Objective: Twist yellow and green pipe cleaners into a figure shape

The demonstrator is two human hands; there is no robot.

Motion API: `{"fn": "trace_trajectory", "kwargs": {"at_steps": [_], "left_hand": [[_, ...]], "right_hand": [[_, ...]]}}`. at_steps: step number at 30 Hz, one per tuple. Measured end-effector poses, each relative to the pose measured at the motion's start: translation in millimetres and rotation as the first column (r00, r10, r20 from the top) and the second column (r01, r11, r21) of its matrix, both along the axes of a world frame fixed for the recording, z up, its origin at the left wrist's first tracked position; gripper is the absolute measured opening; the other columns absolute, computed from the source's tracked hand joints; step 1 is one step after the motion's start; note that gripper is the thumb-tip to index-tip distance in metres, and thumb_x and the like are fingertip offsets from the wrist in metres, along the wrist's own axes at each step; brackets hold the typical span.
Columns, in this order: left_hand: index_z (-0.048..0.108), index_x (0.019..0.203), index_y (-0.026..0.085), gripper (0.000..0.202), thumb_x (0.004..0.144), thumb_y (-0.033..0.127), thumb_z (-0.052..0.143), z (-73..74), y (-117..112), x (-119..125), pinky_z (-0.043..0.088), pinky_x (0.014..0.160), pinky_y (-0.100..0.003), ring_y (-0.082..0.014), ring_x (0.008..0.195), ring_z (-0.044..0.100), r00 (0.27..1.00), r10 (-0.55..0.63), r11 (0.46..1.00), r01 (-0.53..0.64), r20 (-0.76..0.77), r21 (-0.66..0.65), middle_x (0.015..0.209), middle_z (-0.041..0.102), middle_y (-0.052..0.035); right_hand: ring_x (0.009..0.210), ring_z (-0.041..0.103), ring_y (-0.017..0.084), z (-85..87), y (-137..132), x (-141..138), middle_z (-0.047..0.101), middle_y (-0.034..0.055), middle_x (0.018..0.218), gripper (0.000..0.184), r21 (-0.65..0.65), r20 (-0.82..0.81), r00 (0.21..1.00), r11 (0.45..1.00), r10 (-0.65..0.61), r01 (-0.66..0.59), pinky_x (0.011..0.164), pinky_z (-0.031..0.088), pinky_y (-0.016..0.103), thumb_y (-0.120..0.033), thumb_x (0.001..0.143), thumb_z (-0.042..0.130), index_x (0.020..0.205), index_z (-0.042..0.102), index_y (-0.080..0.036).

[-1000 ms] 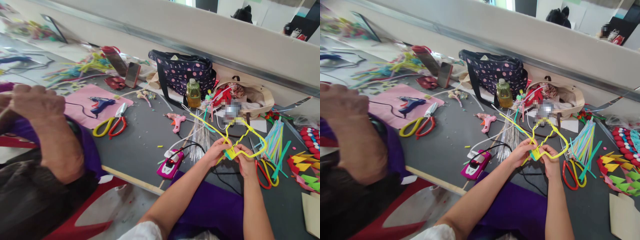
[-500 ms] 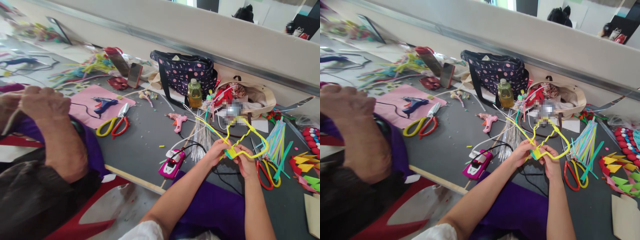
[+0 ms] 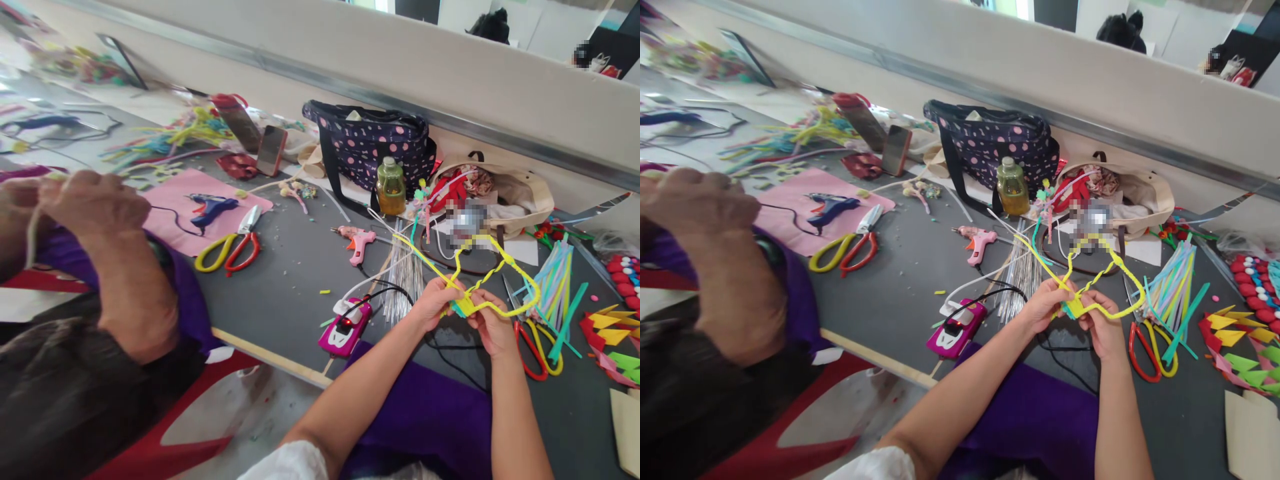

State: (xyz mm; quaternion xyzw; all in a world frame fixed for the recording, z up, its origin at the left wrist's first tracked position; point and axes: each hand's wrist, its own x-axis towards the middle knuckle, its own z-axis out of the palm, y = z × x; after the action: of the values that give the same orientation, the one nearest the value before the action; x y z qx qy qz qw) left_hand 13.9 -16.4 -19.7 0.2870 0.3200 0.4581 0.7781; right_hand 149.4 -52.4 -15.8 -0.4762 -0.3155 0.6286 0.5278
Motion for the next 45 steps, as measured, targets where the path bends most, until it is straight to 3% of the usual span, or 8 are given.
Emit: {"fn": "trace_trajectory", "kwargs": {"at_steps": [15,26,39,45], "left_hand": [[0.059,0.070,0.014,0.024,0.059,0.028,0.074,-0.3,-3,1,0.028,0.036,-0.017,-0.0045,0.041,0.043,0.998,-0.054,0.998,0.056,-0.045,0.028,0.055,0.053,0.0042],[0.057,0.072,0.015,0.024,0.057,0.024,0.074,-0.8,-2,-1,0.028,0.038,-0.018,-0.0045,0.044,0.043,0.999,-0.018,0.998,0.020,-0.029,0.054,0.060,0.054,0.0044],[0.060,0.073,0.014,0.022,0.055,0.019,0.073,0.4,-2,-1,0.030,0.039,-0.017,-0.0056,0.048,0.046,0.997,-0.064,0.998,0.063,0.042,0.025,0.065,0.055,0.0020],[0.059,0.071,0.014,0.027,0.057,0.026,0.079,4.5,-3,-6,0.028,0.041,-0.017,-0.0061,0.054,0.047,0.995,-0.097,0.994,0.098,-0.007,0.045,0.069,0.054,0.0010]], "right_hand": [[0.044,0.029,0.002,-2.6,1,5,0.043,-0.0071,0.053,0.030,-0.035,-0.032,0.997,0.997,0.074,-0.075,0.037,0.023,0.015,-0.033,0.060,0.084,0.065,0.059,-0.017],[0.045,0.041,0.005,-1.7,0,8,0.052,-0.0042,0.056,0.028,-0.060,-0.015,1.000,0.998,-0.006,0.005,0.035,0.026,0.014,-0.032,0.058,0.085,0.069,0.065,-0.017],[0.046,0.042,0.004,-2.5,0,9,0.056,-0.0028,0.060,0.027,-0.069,-0.041,0.999,0.998,0.000,-0.003,0.035,0.027,0.013,-0.033,0.060,0.085,0.072,0.067,-0.017],[0.046,0.042,0.004,-1.4,-1,11,0.055,-0.0024,0.059,0.030,-0.075,-0.041,0.998,0.996,0.037,-0.040,0.035,0.025,0.014,-0.037,0.058,0.085,0.073,0.070,-0.016]]}}
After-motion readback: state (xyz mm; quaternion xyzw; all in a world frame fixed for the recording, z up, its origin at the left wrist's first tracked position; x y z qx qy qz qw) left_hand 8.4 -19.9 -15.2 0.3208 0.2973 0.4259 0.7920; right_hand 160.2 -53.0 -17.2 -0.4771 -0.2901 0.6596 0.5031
